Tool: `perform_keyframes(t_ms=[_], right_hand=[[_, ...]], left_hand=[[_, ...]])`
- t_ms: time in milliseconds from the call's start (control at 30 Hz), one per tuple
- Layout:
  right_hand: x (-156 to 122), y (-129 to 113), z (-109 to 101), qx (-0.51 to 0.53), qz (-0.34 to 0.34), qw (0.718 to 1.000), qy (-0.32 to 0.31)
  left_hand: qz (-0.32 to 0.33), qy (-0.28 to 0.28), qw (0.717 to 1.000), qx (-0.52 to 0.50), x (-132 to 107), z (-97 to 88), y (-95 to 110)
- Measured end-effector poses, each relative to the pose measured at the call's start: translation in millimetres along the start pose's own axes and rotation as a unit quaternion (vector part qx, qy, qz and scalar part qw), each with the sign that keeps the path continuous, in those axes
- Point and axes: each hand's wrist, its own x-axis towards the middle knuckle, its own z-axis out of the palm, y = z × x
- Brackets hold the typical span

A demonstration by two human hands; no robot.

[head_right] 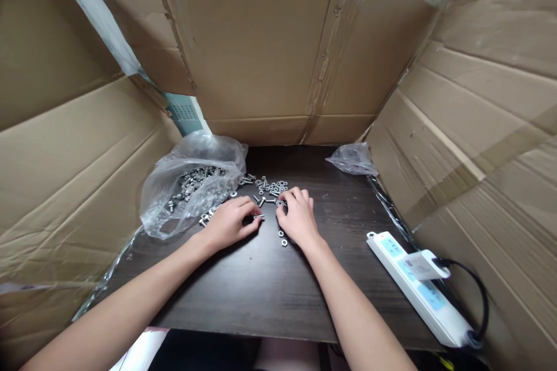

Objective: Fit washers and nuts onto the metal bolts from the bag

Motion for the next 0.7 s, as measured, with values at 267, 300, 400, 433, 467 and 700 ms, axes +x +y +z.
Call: perform_keyframes(t_ms=[267, 300, 400, 433, 467, 700], right_hand=[[-5, -13, -6, 0.050, -0.072, 0.996, -0.016], [-5, -15, -7, 0.061, -0.077, 0.995, -0.003], [-7, -23, -9, 0.100, -0.088, 0.990, 0.046], [-7, -25, -9, 0.120, -0.091, 0.987, 0.057], [-7, -27, -9, 0.145, -0.099, 0.983, 0.061], [-9, -30, -6, 0.251, -0.111, 0.960, 0.050]], left_hand=[[-0.033, 0.013, 0.997, -0.068, 0, -1.1, -2], [-0.034, 0.011, 0.997, -0.070, 0, -1.2, -3], [-0.035, 0.009, 0.997, -0.075, 0, -1.0, -4], [-0.033, 0.008, 0.997, -0.076, 0, -0.7, -4], [-0.030, 0.007, 0.997, -0.076, 0, -0.2, -4], [-0.032, 0.020, 0.997, -0.071, 0, 2.3, -5]])
